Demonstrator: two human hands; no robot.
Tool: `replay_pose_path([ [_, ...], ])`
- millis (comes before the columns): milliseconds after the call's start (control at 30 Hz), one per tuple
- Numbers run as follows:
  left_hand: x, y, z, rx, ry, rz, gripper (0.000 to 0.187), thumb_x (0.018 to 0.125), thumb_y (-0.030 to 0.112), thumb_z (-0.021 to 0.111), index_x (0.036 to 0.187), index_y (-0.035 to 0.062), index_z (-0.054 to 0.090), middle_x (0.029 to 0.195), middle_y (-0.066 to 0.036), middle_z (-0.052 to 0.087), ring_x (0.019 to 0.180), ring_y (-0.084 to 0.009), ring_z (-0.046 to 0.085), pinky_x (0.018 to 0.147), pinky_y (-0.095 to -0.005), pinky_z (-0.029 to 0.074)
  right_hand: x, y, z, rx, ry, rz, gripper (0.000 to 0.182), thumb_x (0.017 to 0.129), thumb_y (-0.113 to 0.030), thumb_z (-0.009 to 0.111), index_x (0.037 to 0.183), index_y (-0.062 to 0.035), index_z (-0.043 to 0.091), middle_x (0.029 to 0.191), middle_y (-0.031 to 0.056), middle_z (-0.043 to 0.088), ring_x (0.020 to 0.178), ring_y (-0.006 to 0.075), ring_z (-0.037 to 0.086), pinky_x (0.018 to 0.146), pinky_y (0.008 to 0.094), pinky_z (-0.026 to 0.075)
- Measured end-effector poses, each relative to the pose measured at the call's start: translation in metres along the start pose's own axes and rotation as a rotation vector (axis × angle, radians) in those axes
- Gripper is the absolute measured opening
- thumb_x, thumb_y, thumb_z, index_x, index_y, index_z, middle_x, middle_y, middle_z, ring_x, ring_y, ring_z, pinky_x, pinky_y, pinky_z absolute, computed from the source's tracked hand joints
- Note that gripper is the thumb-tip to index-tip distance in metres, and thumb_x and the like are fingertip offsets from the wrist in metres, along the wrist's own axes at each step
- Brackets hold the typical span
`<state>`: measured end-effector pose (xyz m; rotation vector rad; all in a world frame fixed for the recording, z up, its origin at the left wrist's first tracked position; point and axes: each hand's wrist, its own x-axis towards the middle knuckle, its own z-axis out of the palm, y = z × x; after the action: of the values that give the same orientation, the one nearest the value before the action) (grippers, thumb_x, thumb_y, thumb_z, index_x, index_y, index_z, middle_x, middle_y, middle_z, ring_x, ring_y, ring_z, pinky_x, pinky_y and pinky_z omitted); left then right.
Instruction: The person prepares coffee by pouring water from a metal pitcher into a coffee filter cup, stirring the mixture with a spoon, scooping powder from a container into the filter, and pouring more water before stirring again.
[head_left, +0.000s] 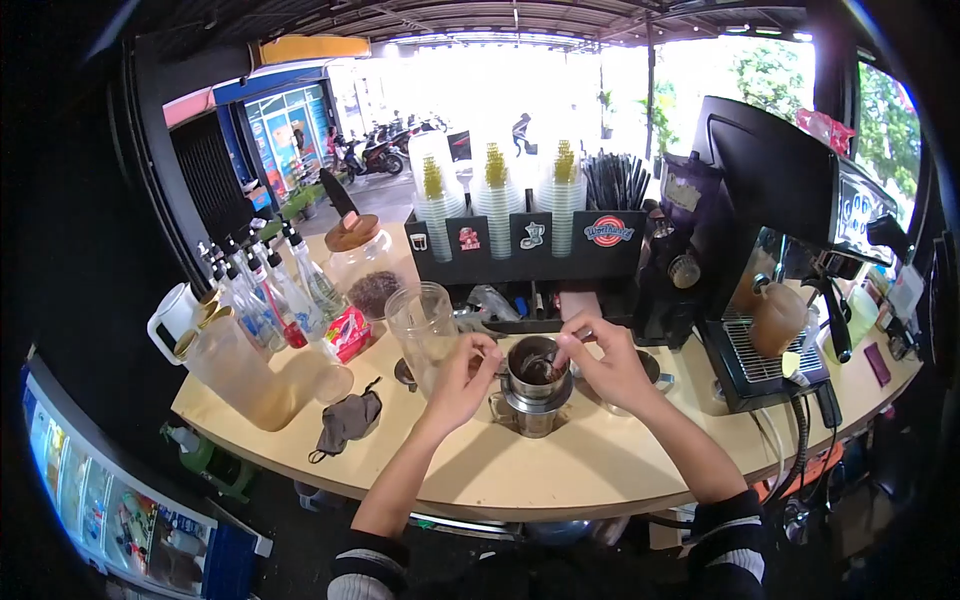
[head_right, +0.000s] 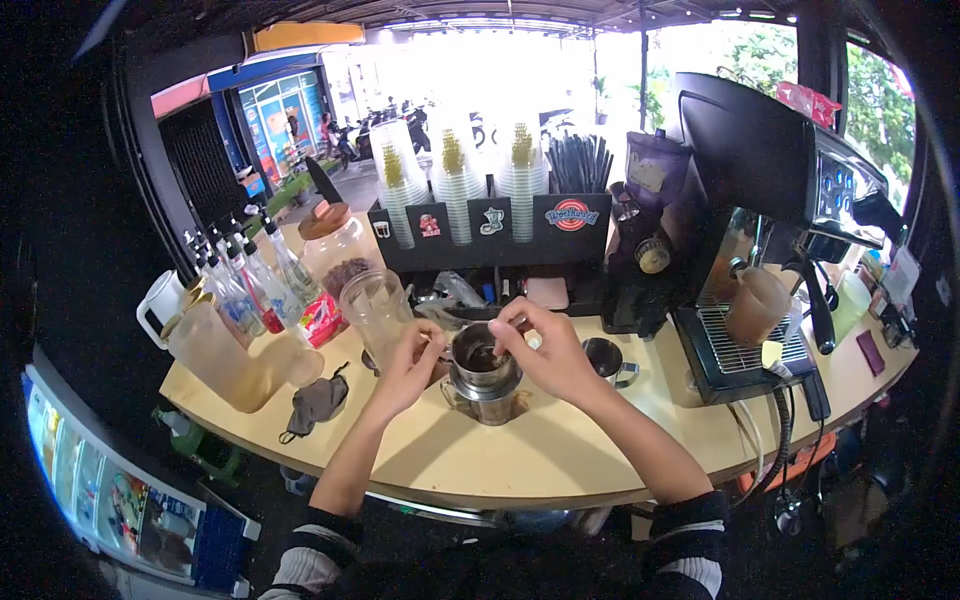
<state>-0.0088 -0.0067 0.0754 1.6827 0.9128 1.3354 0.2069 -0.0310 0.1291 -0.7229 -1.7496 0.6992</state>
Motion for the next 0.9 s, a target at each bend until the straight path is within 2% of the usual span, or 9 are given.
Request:
replay_pose_path([
  [67,0.0,0.023,0.001,0.129,0.101,0.06,0.022,0.09,0.021,0.062,0.097,0.0017,0.056,0.076,-0.002,0.055,0.067,-0.0081,0.052,0.061,-0.0255,0.044,0.005,-0.01,0.001,-0.083,-0.043,-0.023,0.016,0.091,-0.016,0.059,0.085,-0.0012,0.058,0.069,0.0031,0.061,0.063,0.0086,0.056,0.062,0.0255,0.044],
  [167,0.005,0.058,0.003,0.463,-0.137,0.204,0.028,0.08,0.022,0.068,0.101,0.0064,0.059,0.072,-0.004,0.059,0.064,-0.0172,0.058,0.061,-0.0296,0.045,0.009,-0.027,0.004,-0.174,-0.096,0.004,0.012,0.087,-0.011,0.062,0.089,0.0005,0.059,0.076,0.0051,0.061,0.07,0.0112,0.058,0.067,0.0268,0.045],
  [267,0.012,0.059,0.012,0.639,-0.204,0.404,0.026,0.081,0.023,0.067,0.1,0.0068,0.06,0.071,-0.005,0.059,0.065,-0.0242,0.06,0.063,-0.0345,0.046,0.004,-0.033,0.003,-0.231,-0.13,-0.025,0.014,0.086,-0.007,0.062,0.098,0.0004,0.059,0.083,0.007,0.062,0.078,0.0136,0.059,0.073,0.0265,0.046],
  [400,0.016,0.054,0.016,0.638,-0.122,0.486,0.016,0.083,0.022,0.064,0.085,0.0057,0.064,0.073,-0.006,0.063,0.067,-0.0245,0.061,0.062,-0.0363,0.045,-0.025,-0.024,-0.025,-0.214,-0.002,0.03,0.027,0.084,-0.015,0.066,0.106,-0.0006,0.058,0.089,0.0088,0.06,0.078,0.0147,0.057,0.072,0.0282,0.046],
  [433,0.018,0.05,0.015,0.61,-0.059,0.567,0.016,0.082,0.018,0.066,0.079,0.0029,0.064,0.063,-0.01,0.06,0.058,-0.0255,0.059,0.055,-0.0349,0.045,-0.037,-0.015,-0.038,-0.279,0.096,0.074,0.026,0.084,-0.015,0.066,0.105,-0.0008,0.058,0.089,0.0089,0.06,0.08,0.0153,0.058,0.073,0.0281,0.046],
  [600,0.01,0.051,-0.004,0.601,-0.016,0.403,0.016,0.086,0.015,0.063,0.082,-0.0003,0.067,0.066,-0.012,0.065,0.06,-0.0221,0.063,0.055,-0.032,0.046,-0.122,0.084,-0.1,-0.824,0.346,0.207,0.021,0.087,-0.014,0.063,0.102,0.0005,0.06,0.087,0.0079,0.061,0.084,0.0163,0.059,0.075,0.029,0.045],
  [633,0.008,0.053,-0.006,0.523,0.024,0.398,0.017,0.087,0.014,0.061,0.082,-0.0011,0.067,0.068,-0.011,0.066,0.061,-0.0204,0.064,0.056,-0.031,0.046,-0.131,0.092,-0.097,-0.819,0.342,0.201,0.021,0.087,-0.014,0.063,0.102,0.0005,0.06,0.087,0.0079,0.061,0.084,0.0163,0.059,0.075,0.029,0.045],
  [700,0.002,0.054,-0.007,0.449,0.066,0.388,0.017,0.088,0.013,0.06,0.083,-0.002,0.067,0.07,-0.011,0.067,0.063,-0.0188,0.065,0.057,-0.0301,0.047,-0.145,0.102,-0.091,-0.278,0.457,0.417,0.016,0.09,-0.014,0.06,0.096,0.0007,0.058,0.086,0.0044,0.061,0.082,0.0111,0.056,0.073,0.0273,0.044],
  [900,-0.003,0.049,-0.005,0.278,0.099,0.212,0.019,0.091,0.012,0.058,0.089,-0.0048,0.067,0.076,-0.012,0.069,0.068,-0.0171,0.066,0.062,-0.0283,0.05,-0.153,0.12,-0.074,0.068,0.51,0.443,0.018,0.093,-0.015,0.058,0.079,-0.0072,0.048,0.08,0.0003,0.059,0.077,0.0048,0.052,0.07,0.0224,0.041],
])
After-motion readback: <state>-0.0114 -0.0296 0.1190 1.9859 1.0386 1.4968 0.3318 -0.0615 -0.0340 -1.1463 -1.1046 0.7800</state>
